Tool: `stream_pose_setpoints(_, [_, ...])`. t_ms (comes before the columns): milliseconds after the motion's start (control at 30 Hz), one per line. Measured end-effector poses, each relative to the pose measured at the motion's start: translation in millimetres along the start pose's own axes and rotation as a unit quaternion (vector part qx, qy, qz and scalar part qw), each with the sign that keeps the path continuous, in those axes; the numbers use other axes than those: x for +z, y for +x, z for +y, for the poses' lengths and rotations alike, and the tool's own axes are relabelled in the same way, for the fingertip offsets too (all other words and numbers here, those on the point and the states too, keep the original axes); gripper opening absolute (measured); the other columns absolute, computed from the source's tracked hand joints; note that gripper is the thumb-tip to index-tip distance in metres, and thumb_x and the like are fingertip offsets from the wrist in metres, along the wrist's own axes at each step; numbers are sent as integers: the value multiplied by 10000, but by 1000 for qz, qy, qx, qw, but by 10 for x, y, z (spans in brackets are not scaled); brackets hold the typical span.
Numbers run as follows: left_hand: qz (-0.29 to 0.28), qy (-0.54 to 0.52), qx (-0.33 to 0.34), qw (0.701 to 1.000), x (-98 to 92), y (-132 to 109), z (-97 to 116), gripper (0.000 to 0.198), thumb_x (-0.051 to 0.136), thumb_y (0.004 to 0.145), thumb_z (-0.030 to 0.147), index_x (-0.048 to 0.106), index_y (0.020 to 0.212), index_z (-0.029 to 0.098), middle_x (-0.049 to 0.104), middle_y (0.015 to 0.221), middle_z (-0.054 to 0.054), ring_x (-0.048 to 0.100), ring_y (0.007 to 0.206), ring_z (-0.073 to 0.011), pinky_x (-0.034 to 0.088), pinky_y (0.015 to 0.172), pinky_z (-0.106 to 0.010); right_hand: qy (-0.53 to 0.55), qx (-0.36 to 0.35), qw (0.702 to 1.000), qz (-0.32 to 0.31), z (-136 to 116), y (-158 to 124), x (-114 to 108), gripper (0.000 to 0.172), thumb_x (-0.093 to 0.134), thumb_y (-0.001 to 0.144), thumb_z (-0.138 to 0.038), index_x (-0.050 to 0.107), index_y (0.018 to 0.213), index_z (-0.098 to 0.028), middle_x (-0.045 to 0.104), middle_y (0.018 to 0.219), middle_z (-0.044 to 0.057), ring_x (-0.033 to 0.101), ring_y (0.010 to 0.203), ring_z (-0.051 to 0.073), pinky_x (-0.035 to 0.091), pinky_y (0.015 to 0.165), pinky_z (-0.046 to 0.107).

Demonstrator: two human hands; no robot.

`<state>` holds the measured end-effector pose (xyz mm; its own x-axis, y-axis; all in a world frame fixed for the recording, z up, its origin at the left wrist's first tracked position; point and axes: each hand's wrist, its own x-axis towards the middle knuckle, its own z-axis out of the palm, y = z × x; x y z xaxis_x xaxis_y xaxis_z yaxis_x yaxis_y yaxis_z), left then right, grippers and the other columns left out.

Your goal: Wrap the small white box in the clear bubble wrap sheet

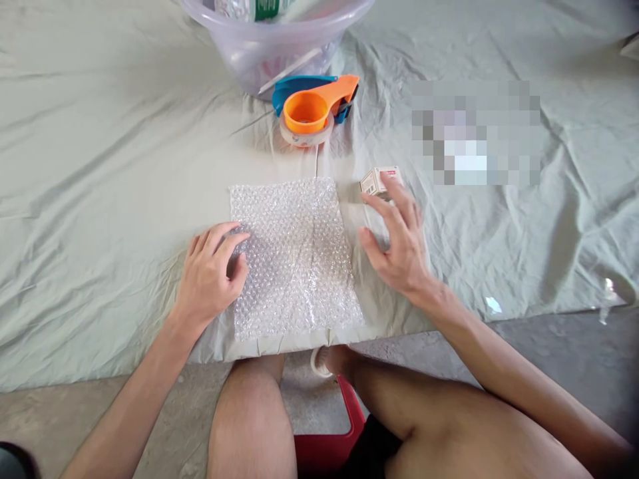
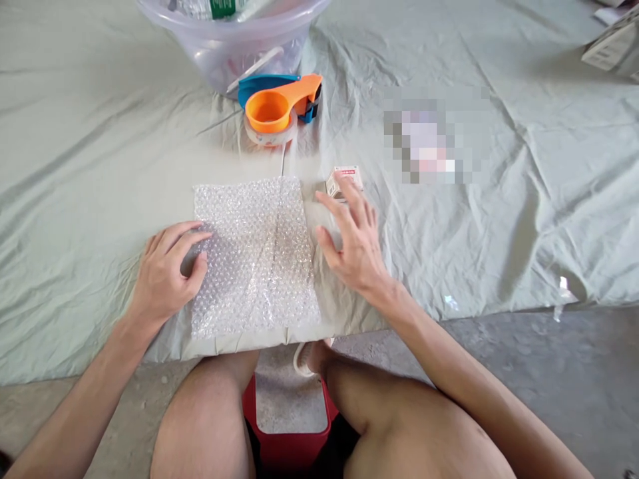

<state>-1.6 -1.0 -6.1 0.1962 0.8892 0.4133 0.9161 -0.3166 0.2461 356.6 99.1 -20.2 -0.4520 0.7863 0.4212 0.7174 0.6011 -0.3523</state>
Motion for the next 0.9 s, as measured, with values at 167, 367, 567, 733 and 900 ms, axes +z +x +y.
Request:
stream_pose_setpoints(167, [-2,-8,-5,1000,9,-1,-7,304,577,1103,155,701,1374,215,756,1484,-150,763,1330,-351,604,1102,-530,-51,54,997,33,306,160,-25,580,627,1082,-255,592,1653,-354,505,1843,116,504,1699,408,450,1335,727])
stream_pose_setpoints(367, [-12,-5,-14,1000,2,1,1,307,567,1116,168,687,1387,249,749,1497,-133,755,1354,-340,607,1132,-539,-32,37,996,69,500,406,-56,430,635,1073,-151,718,1479,-263,728,1599,149,690,1499,327,538,1293,582])
stream_pose_setpoints(567, [-20,0,-20,1000,-11,8,24,304,558,1127,164,681,1390,252,746,1502,-136,752,1347,-338,609,1129,-543,-5,47,996,73,756,590,-27,404,608,1121,-193,623,1507,-312,662,1649,160,617,1571,297,603,1226,588])
stream_pose_setpoints(733, [-35,-7,-35,999,-31,12,41,315,555,1130,176,693,1400,262,731,1534,-127,735,1384,-346,581,1196,-578,-27,53,993,101,878,583,9,460,735,1076,-208,619,1511,-301,576,1709,217,583,1597,355,682,1060,563])
stream_pose_setpoints(900, [-2,-27,-47,999,-54,6,35,408,456,1148,118,689,1438,286,743,1539,-92,731,1410,-304,588,1202,-534,-27,24,980,195,877,611,-11,293,536,1144,-191,666,1391,-279,723,1496,220,707,1421,348,694,915,503])
